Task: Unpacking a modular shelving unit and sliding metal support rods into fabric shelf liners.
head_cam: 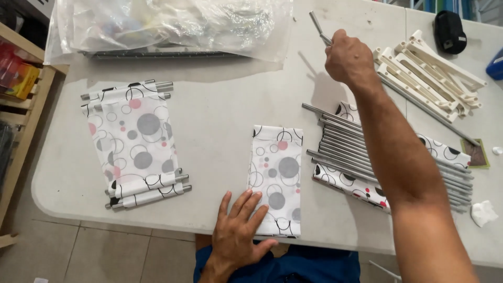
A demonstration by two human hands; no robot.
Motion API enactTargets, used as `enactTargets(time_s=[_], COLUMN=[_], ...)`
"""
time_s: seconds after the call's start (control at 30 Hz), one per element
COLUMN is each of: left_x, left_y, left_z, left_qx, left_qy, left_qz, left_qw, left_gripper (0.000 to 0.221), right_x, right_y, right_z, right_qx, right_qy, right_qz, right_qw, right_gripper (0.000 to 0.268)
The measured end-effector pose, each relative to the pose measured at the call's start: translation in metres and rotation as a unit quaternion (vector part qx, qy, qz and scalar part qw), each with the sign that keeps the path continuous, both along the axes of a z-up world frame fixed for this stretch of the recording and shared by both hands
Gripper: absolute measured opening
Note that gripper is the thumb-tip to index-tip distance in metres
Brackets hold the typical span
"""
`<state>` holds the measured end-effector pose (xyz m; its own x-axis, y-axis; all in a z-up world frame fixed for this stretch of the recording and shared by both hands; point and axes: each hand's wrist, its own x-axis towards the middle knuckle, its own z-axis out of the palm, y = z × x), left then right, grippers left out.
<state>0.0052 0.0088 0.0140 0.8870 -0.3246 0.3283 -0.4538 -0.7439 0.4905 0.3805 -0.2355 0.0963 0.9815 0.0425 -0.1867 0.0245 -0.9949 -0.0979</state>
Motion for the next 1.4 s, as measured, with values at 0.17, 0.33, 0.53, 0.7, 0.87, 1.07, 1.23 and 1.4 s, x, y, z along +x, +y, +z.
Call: enactTargets(time_s=[0.17,0.33,0.53,0.7,0.87,1.07,1.23,1.4], left_x=[-0.009,-0.009,-0.011,-0.014,-0.019,-0.018,-0.017,-0.016], left_y=[-0.005,-0.031,-0.055,-0.058,-0.061,-0.06,-0.058,-0.059], left_z=[0.008,0.03,0.009,0.01,-0.015,-0.011,-0.012,-0.013], left_qx=[0.008,-0.017,0.007,-0.031,0.004,-0.008,-0.017,-0.004], left_qy=[0.026,-0.006,0.048,0.035,0.01,0.019,0.012,-0.005], left_qz=[0.001,-0.051,-0.119,-0.112,-0.077,-0.081,-0.077,-0.079], left_qw=[1.0,0.999,0.992,0.993,0.997,0.997,0.997,0.997], left_gripper=[0.064,0.036,0.027,0.019,0.025,0.037,0.031,0.028], right_x=[-0.141,-0.274,-0.385,-0.42,-0.425,-0.422,-0.421,-0.416], right_y=[-0.043,-0.104,-0.129,-0.138,-0.126,-0.115,-0.115,-0.124], right_z=[0.041,0.002,-0.031,-0.045,-0.048,-0.053,-0.058,-0.046], right_qx=[0.157,0.258,0.303,0.297,0.323,0.349,0.369,0.345], right_qy=[-0.022,-0.018,0.089,0.121,0.122,0.11,0.112,0.113], right_qz=[0.052,0.229,0.145,0.102,0.061,0.078,0.074,0.055], right_qw=[0.986,0.938,0.938,0.942,0.937,0.927,0.92,0.93], right_gripper=[0.031,0.007,0.017,0.019,0.016,0.017,0.018,0.017])
